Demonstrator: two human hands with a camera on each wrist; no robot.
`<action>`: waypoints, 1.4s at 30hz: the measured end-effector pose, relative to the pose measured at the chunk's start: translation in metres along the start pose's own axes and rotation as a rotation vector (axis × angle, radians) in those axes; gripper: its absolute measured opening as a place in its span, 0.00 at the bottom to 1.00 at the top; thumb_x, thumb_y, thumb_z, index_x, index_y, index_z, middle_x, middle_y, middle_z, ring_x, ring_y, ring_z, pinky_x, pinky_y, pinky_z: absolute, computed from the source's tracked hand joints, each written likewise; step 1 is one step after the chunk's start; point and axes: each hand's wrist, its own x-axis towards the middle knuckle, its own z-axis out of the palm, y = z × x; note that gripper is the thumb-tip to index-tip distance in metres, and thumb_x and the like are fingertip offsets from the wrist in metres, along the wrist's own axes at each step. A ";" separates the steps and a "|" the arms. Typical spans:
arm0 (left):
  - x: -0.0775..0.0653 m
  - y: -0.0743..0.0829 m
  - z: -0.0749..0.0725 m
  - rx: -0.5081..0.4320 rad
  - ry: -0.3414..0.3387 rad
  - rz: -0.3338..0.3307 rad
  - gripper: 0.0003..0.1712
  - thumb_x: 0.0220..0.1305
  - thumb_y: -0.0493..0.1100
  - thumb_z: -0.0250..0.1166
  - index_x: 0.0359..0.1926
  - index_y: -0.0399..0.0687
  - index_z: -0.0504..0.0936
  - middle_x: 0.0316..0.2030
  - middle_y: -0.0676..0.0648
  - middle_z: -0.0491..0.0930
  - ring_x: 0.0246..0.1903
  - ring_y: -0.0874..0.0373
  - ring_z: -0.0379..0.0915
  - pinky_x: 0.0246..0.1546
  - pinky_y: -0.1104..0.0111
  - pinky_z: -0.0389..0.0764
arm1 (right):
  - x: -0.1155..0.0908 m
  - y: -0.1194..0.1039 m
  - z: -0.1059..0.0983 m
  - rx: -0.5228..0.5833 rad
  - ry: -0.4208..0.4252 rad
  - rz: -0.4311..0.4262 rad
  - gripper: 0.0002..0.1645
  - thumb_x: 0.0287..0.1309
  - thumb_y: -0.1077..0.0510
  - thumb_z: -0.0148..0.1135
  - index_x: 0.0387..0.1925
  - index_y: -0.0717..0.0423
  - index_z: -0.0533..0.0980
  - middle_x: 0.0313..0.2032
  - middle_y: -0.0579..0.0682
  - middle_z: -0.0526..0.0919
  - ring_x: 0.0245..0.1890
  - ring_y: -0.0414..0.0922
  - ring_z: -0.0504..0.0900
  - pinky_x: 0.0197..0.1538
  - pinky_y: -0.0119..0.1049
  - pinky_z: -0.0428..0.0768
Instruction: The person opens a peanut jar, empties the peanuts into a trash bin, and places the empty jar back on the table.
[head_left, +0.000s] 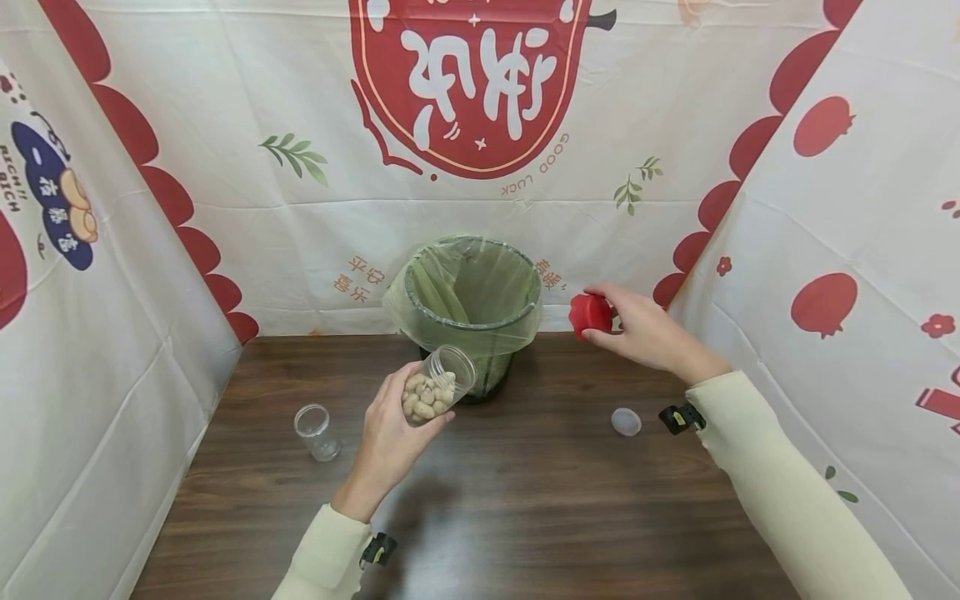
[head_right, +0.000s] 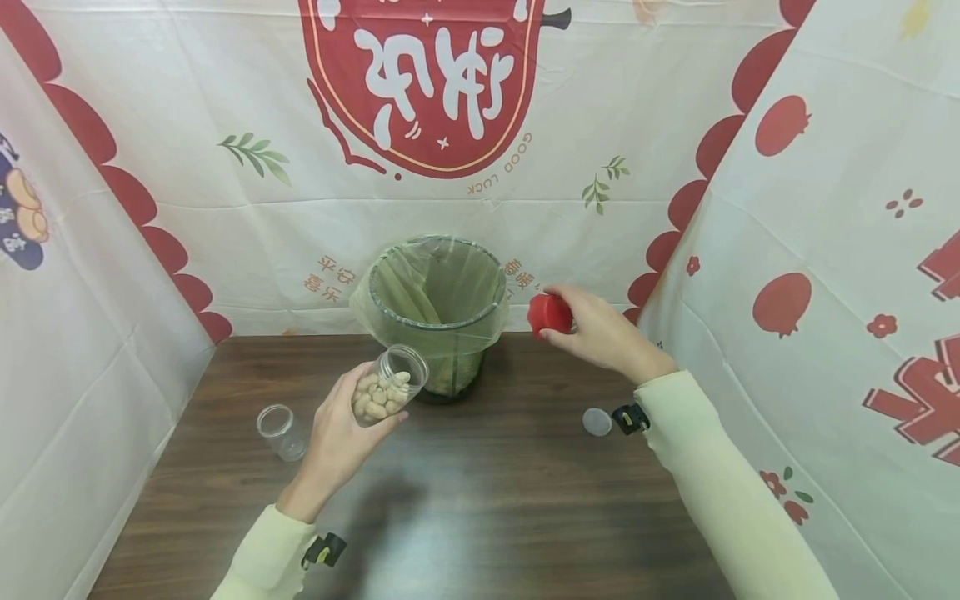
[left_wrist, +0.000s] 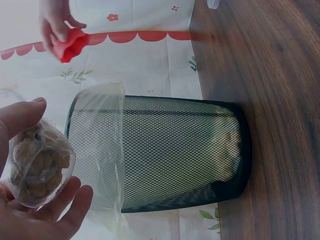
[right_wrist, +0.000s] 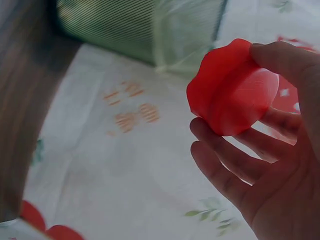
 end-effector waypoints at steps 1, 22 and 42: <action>0.000 0.000 0.000 0.001 0.000 0.000 0.48 0.53 0.46 0.87 0.73 0.51 0.75 0.64 0.43 0.81 0.61 0.44 0.81 0.62 0.45 0.82 | 0.002 0.006 0.002 -0.003 -0.004 0.008 0.44 0.65 0.52 0.76 0.75 0.62 0.67 0.64 0.64 0.80 0.58 0.61 0.82 0.54 0.58 0.90; 0.001 0.001 0.004 -0.005 0.001 0.024 0.47 0.53 0.45 0.86 0.72 0.51 0.75 0.63 0.45 0.82 0.60 0.46 0.81 0.62 0.46 0.82 | 0.000 0.164 0.071 -0.026 -0.132 0.288 0.44 0.67 0.49 0.70 0.67 0.79 0.66 0.54 0.77 0.80 0.51 0.70 0.81 0.52 0.62 0.88; 0.000 -0.002 0.005 0.003 0.008 0.034 0.47 0.53 0.45 0.86 0.72 0.49 0.75 0.62 0.43 0.82 0.60 0.45 0.82 0.62 0.46 0.82 | -0.019 0.195 0.148 0.016 -0.273 0.552 0.47 0.68 0.41 0.65 0.70 0.73 0.64 0.58 0.80 0.77 0.54 0.72 0.81 0.56 0.65 0.83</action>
